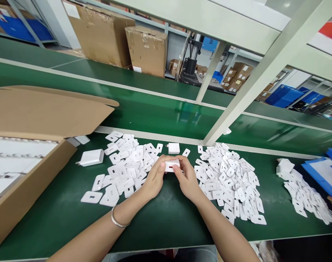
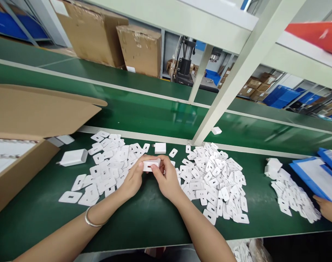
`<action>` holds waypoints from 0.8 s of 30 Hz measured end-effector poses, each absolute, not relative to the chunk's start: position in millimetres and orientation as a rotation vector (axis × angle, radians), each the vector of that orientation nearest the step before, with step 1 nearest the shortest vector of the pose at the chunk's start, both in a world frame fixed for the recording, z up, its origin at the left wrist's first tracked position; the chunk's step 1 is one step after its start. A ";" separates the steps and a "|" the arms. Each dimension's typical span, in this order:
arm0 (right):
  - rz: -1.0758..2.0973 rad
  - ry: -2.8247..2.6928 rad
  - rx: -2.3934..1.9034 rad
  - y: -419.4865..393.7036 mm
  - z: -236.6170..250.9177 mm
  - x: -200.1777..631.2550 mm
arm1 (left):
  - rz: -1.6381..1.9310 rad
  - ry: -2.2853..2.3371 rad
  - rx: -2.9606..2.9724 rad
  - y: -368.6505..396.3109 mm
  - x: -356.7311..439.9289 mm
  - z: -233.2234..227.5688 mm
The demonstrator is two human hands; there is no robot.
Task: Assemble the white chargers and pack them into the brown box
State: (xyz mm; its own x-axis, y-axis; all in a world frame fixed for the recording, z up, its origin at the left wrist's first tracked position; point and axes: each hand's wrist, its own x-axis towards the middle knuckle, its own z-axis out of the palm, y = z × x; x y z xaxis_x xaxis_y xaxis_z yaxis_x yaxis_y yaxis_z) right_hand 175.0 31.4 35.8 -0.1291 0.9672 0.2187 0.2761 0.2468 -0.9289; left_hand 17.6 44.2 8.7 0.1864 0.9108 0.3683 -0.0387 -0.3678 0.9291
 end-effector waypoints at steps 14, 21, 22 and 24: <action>0.863 -1.653 -1.208 28.0 42.2 175.2 | 1.428 0.734 1.664 42.5 15.1 15.7; 0.890 -1.687 -1.161 31.2 41.6 179.8 | 1.344 0.691 1.561 43.7 15.5 12.9; 0.898 -1.691 -1.147 31.6 42.1 180.9 | 1.322 0.692 1.569 43.9 15.4 12.4; 0.905 -1.695 -1.125 31.9 43.2 182.7 | 1.312 0.689 1.643 44.3 14.9 11.9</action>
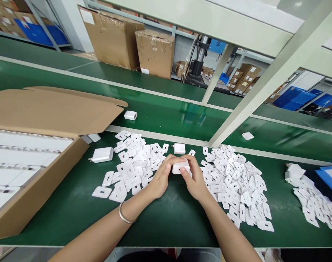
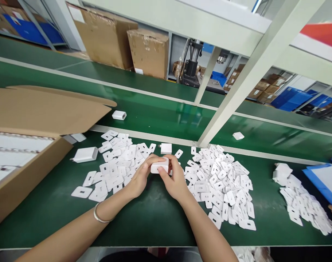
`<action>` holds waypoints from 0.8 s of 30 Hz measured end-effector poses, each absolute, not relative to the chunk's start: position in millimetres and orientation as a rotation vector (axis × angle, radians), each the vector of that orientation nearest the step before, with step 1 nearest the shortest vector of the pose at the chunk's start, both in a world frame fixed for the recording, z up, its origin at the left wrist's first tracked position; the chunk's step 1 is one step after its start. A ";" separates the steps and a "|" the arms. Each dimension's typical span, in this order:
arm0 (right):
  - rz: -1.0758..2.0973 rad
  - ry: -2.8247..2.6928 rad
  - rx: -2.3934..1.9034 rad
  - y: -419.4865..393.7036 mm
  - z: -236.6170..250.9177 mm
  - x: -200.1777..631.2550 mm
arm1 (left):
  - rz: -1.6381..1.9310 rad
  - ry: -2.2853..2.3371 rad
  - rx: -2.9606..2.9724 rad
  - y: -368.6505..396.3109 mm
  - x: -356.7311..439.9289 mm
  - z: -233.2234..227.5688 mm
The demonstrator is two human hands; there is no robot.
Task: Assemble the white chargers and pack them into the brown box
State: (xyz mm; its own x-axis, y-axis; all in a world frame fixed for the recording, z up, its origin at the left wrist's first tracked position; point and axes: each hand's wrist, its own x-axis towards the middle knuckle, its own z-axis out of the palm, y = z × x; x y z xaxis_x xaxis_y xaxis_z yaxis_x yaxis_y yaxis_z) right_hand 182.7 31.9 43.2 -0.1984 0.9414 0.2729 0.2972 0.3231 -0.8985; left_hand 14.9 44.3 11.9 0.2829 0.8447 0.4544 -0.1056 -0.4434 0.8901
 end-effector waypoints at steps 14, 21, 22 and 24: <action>0.857 -1.796 -0.977 39.5 44.4 197.4 | 1.474 0.629 1.573 35.0 22.9 8.1; 0.602 -1.984 -0.976 48.1 36.3 204.1 | 1.187 0.700 1.026 51.2 28.7 23.0; 0.560 -1.989 -0.960 48.6 35.8 204.6 | 1.164 0.683 1.005 53.1 27.0 28.8; 0.526 -1.968 -0.926 50.2 35.6 205.5 | 1.214 0.722 1.017 53.9 18.0 41.9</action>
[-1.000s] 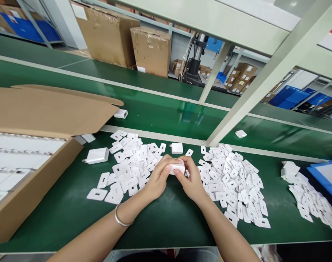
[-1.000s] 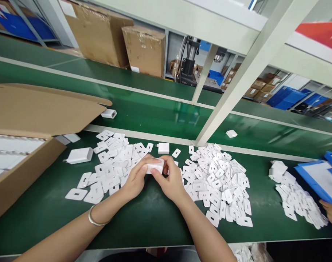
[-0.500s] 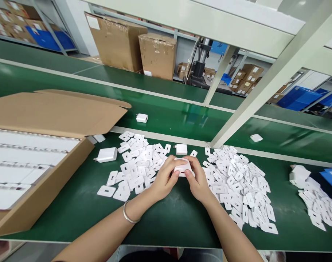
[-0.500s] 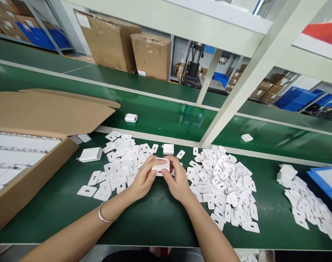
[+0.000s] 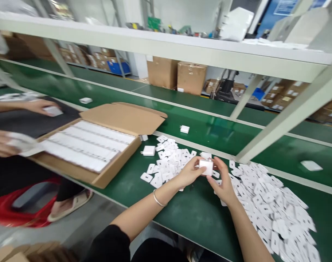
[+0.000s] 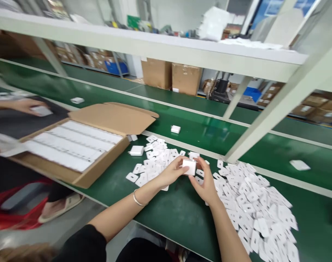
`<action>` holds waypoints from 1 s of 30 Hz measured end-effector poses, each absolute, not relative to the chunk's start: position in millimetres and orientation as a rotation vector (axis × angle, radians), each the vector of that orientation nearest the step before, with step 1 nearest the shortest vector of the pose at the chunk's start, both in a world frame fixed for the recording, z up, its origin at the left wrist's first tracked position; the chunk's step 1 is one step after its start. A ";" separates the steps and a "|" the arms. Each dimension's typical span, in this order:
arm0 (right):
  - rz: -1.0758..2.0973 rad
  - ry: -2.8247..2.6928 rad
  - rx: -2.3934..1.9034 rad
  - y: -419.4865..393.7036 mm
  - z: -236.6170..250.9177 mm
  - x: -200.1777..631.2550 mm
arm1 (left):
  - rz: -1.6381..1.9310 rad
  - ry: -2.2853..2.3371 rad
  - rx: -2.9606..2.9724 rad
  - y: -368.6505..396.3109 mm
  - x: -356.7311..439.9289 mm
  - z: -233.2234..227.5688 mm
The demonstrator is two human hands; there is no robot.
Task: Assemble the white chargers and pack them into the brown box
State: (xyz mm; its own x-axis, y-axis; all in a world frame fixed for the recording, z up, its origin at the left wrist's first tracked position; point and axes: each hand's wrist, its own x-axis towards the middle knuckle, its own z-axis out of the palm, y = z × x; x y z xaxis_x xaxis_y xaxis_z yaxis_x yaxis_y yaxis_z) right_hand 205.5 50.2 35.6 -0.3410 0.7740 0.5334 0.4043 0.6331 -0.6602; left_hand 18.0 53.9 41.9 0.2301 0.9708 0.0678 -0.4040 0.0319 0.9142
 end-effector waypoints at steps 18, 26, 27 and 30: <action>0.498 -1.722 -1.147 61.9 34.2 205.4 | 1.574 2.377 1.252 -71.8 -282.5 82.2; 0.504 -1.724 -1.187 66.2 31.4 203.5 | 1.200 2.476 1.359 -101.6 -276.0 82.9; 0.499 -1.729 -1.189 66.7 31.1 203.6 | 1.153 2.465 1.384 -102.6 -276.9 83.1; 0.471 -1.755 -1.189 68.0 29.9 204.8 | 0.999 2.435 1.445 -102.6 -284.2 83.3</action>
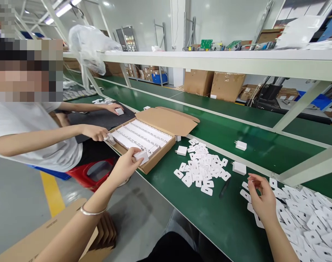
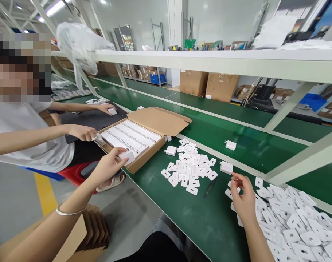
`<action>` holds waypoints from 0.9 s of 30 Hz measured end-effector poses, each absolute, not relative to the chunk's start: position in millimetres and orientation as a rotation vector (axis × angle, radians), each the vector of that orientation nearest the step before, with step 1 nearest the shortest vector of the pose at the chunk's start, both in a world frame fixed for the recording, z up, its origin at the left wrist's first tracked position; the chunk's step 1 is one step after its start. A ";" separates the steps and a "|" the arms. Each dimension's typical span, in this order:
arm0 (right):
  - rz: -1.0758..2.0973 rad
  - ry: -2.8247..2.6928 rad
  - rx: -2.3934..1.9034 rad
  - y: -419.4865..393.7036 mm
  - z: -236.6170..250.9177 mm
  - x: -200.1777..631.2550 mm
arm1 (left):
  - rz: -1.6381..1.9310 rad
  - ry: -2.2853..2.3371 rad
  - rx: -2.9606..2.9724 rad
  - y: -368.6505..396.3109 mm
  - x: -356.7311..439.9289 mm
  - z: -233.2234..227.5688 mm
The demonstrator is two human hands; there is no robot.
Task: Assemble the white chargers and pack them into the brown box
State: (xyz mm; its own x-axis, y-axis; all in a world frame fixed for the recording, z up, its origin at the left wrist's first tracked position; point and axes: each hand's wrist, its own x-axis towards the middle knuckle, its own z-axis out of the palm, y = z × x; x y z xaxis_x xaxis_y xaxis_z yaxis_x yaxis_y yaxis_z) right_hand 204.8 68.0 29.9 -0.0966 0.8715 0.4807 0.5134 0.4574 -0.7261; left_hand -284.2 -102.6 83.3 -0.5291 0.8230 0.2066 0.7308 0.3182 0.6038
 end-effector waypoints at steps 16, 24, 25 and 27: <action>0.506 -2.374 -0.683 21.8 57.6 79.9 | 0.838 2.138 1.717 -114.3 -350.6 105.2; 0.509 -2.496 -0.592 22.1 84.5 -122.0 | 1.113 2.177 1.665 -125.0 -354.1 107.5; 0.493 -2.555 -0.610 24.8 84.6 -141.4 | 1.131 2.156 1.677 -124.4 -351.8 105.0; 0.497 -2.630 -0.604 28.8 81.4 -167.9 | 1.126 2.127 1.700 -122.9 -347.3 99.3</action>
State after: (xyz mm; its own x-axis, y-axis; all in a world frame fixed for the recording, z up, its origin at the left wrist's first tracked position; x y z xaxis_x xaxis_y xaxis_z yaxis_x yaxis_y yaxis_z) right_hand -167.9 28.8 81.4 -0.8286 0.4759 0.2948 0.3353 0.8437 -0.4193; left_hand -347.3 -122.9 99.3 -0.3215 0.8991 0.2971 0.7510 0.0510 0.6583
